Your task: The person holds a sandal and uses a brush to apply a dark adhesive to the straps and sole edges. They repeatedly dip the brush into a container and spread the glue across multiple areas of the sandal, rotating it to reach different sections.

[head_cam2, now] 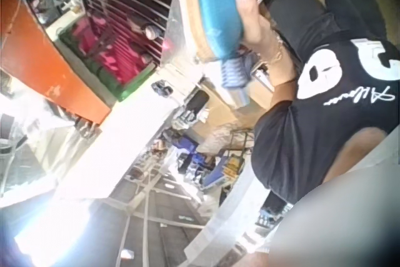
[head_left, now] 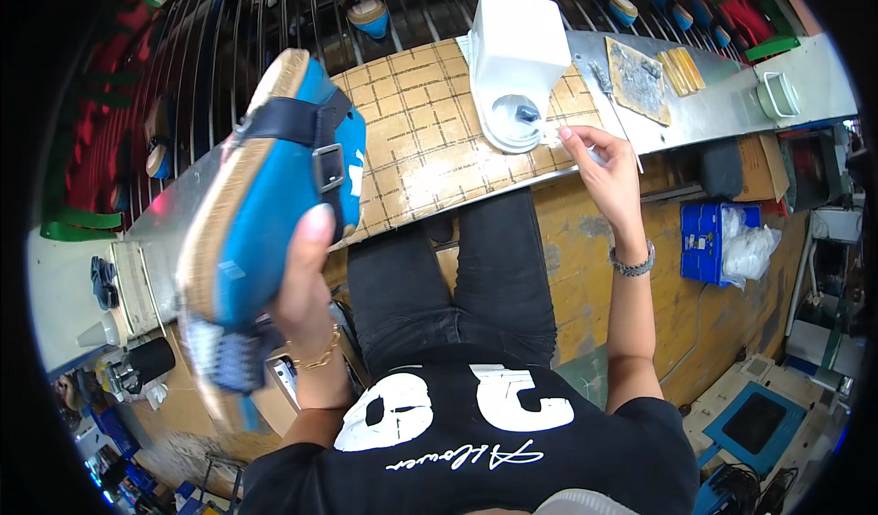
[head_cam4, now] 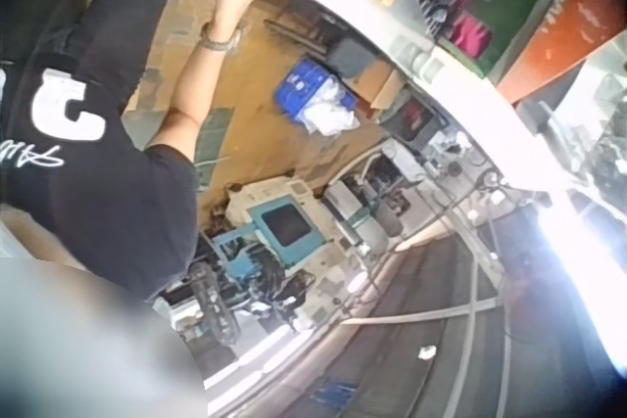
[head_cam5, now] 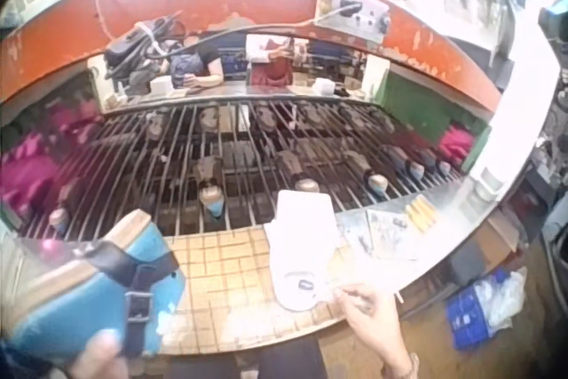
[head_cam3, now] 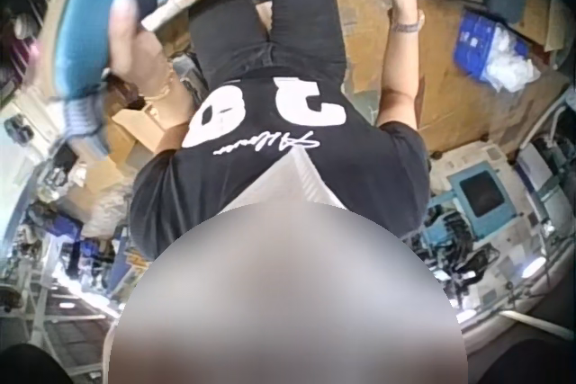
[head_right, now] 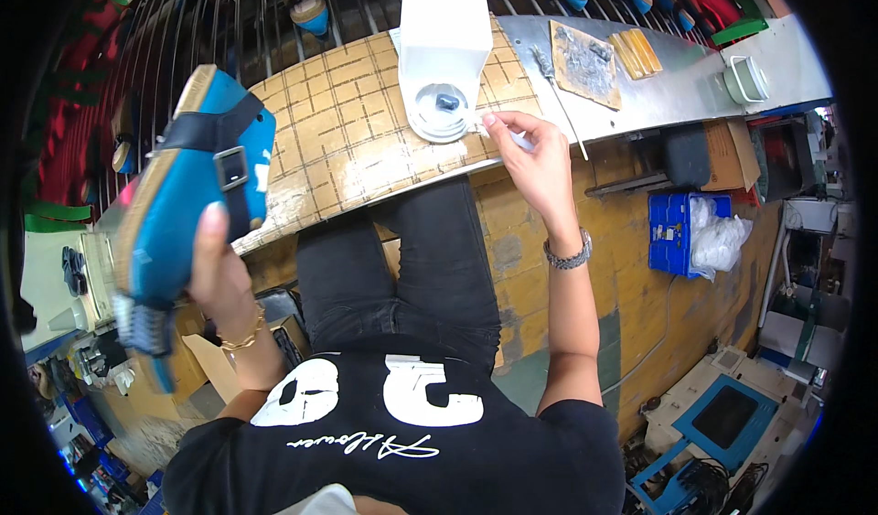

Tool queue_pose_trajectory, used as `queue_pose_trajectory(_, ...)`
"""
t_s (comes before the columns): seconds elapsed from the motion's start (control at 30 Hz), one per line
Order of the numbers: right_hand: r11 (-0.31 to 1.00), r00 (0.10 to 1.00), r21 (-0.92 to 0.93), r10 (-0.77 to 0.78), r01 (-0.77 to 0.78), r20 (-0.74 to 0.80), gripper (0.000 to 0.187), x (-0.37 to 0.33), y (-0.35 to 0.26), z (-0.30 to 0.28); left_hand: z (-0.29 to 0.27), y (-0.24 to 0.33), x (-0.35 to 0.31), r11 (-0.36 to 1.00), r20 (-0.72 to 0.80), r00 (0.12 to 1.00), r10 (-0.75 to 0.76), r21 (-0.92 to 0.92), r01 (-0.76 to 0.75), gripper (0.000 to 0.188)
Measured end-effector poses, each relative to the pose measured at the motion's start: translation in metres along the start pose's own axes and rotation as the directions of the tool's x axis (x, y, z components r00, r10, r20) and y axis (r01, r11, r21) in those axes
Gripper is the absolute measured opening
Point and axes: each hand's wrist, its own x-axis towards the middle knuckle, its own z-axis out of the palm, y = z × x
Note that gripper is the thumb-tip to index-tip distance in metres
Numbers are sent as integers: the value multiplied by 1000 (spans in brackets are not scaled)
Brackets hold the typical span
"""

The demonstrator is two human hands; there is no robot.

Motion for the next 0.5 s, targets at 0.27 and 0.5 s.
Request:
queue_pose_trajectory(0.27, 949, 955, -108, -298, 297, 3, 18, 16, -26, -25, 19, -62, -43, 913, 159, 960, 230, 308, -269, 88)
queue_pose_trajectory(0.5, 683, 639, -176, -728, 709, -249, 28, -20, -105, -23, 33, -86, -41, 680, 233, 792, 565, 413, -606, 87)
